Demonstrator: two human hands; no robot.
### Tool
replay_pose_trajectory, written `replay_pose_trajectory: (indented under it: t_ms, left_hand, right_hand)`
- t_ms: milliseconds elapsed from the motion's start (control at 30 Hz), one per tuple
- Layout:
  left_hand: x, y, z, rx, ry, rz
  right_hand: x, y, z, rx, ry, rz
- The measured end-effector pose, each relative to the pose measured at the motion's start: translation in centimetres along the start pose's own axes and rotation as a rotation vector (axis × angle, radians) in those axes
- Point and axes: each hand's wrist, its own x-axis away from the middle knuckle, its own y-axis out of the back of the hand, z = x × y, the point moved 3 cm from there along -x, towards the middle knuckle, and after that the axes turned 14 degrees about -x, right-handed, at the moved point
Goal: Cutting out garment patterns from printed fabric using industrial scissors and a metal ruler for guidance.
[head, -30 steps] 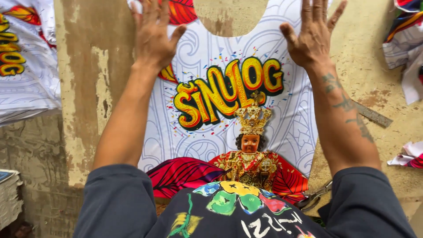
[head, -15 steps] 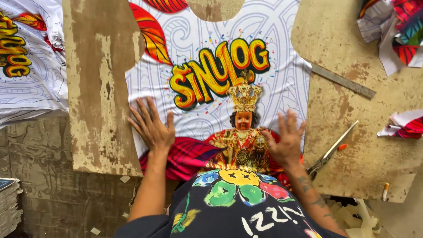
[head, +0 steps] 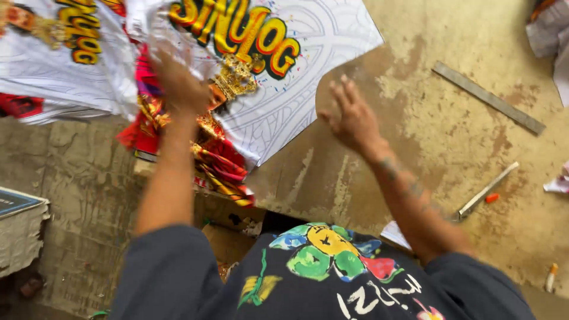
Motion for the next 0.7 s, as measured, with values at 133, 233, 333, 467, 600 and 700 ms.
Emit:
replay_pose_trajectory:
  t_ms: [133,233,333,467,600,700]
  left_hand:
    - [10.5,-3.2,-5.1,-0.315,0.025,0.432]
    - [15.6,-1.6,-6.7,-0.288,0.146,0.489]
    - [18.4,0.1,-8.2,-0.295,0.15,0.498]
    - [22.5,3.0,-10.4,-0.235,0.078,0.537]
    - [25.1,7.2,-12.2,-0.087,0.054,0.626]
    - [21.5,6.8,-10.6,-0.119,0.063,0.618]
  right_hand:
    - [-9.9,2.3,-1.7,0.283,-0.231,0.311]
    - [-9.6,3.2,-3.4,0.277,-0.22,0.403]
    - [-5.0,4.0,-2.7,0.251,-0.196,0.411]
    - [4.7,4.1,-3.3,0.241,-0.252,0.35]
    - [15.7,3.6,-3.2,0.252,-0.079,0.036]
    - [21.2,4.2,-2.9,0.231,-0.152,-0.097]
